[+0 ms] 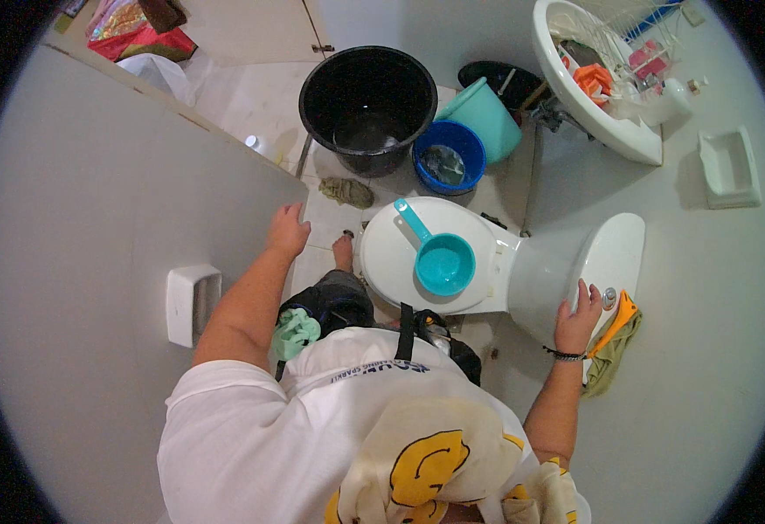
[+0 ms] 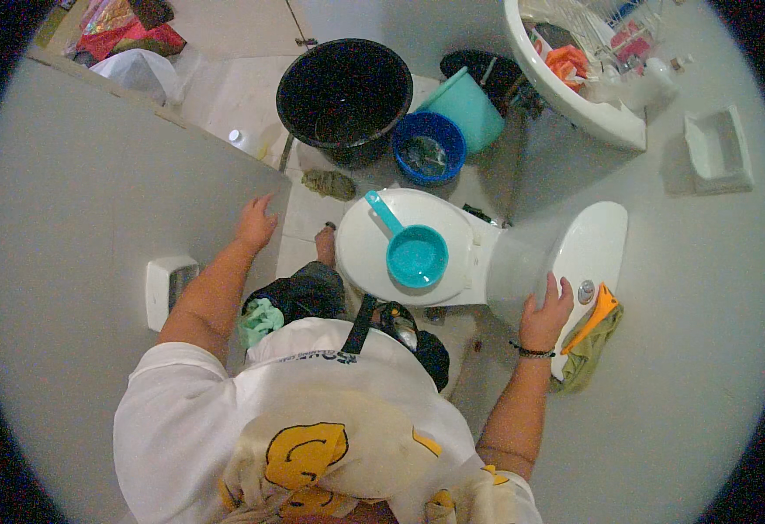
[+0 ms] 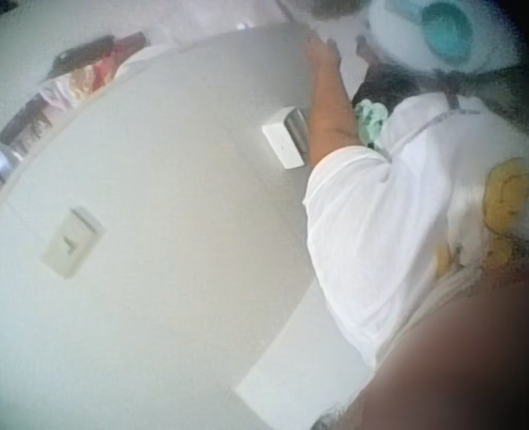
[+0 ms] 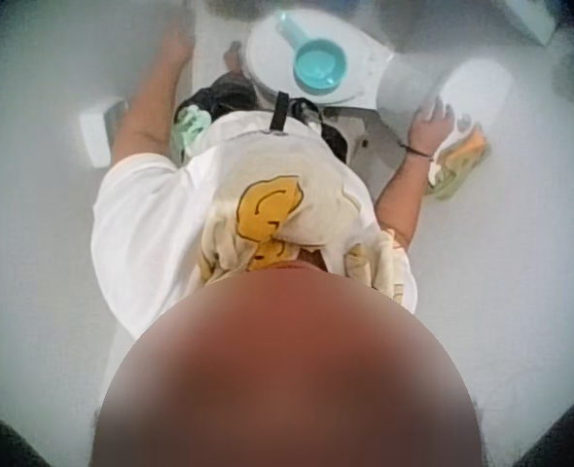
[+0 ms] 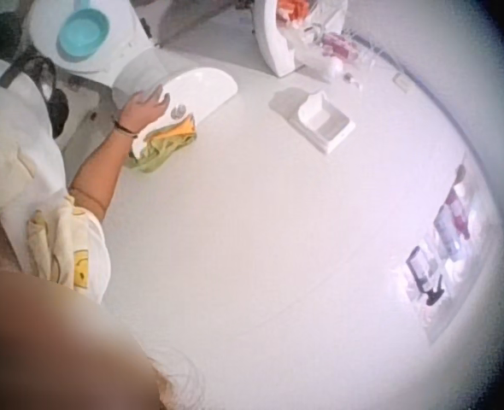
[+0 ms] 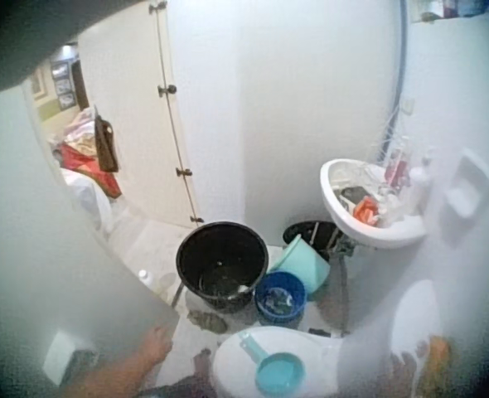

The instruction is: The person prepares a cleaning solution by pouring liquid from a bottle into a cup, then uses a sponge to scrub the tiled walls of a bathroom. The person repeatedly scrubs different sections of the wall while holding the cup.

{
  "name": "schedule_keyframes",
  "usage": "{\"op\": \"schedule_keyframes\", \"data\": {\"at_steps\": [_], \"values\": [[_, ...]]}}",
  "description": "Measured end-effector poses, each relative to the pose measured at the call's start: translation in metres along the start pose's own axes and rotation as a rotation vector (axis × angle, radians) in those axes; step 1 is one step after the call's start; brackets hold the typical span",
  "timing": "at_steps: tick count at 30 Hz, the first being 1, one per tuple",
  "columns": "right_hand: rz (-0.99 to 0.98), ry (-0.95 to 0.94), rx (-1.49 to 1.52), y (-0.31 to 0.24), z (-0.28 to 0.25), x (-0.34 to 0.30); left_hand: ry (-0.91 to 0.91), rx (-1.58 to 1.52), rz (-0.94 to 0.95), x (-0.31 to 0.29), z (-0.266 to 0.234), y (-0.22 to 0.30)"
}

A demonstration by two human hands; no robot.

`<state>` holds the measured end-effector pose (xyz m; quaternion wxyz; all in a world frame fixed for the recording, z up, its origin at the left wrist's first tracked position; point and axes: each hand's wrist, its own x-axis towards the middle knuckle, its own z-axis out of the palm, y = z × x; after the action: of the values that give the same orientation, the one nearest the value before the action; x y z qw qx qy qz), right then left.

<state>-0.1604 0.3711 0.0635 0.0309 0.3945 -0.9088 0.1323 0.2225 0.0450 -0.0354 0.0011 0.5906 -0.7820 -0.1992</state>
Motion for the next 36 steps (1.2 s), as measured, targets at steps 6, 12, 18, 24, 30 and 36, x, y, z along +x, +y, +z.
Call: {"op": "schedule_keyframes", "data": {"at_steps": [6, 12, 18, 24, 30, 36], "values": [[-0.041, 0.036, 0.017, -0.063, 0.003, 0.073, -0.173, 0.156, 0.002, 0.068, -0.002, -0.011], [-0.095, -0.002, -0.225, -0.102, 0.044, 0.175, -0.223, -0.015, -0.105, 0.178, 0.06, -0.033], [-0.218, 0.186, -0.516, -0.127, 0.081, 0.343, -0.023, -0.192, -0.417, 0.299, 0.099, -0.066], [0.004, 0.025, -0.424, -0.105, 0.109, 0.413, 0.068, -0.228, -0.806, 0.363, 0.131, -0.136], [-0.051, 0.041, -0.477, -0.085, 0.099, 0.414, -0.112, -0.01, -1.05, 0.401, 0.129, -0.234], [0.224, 0.053, -0.439, -0.132, 0.115, 0.415, -0.681, 0.434, -0.84, 0.409, 0.123, -0.365]]}}
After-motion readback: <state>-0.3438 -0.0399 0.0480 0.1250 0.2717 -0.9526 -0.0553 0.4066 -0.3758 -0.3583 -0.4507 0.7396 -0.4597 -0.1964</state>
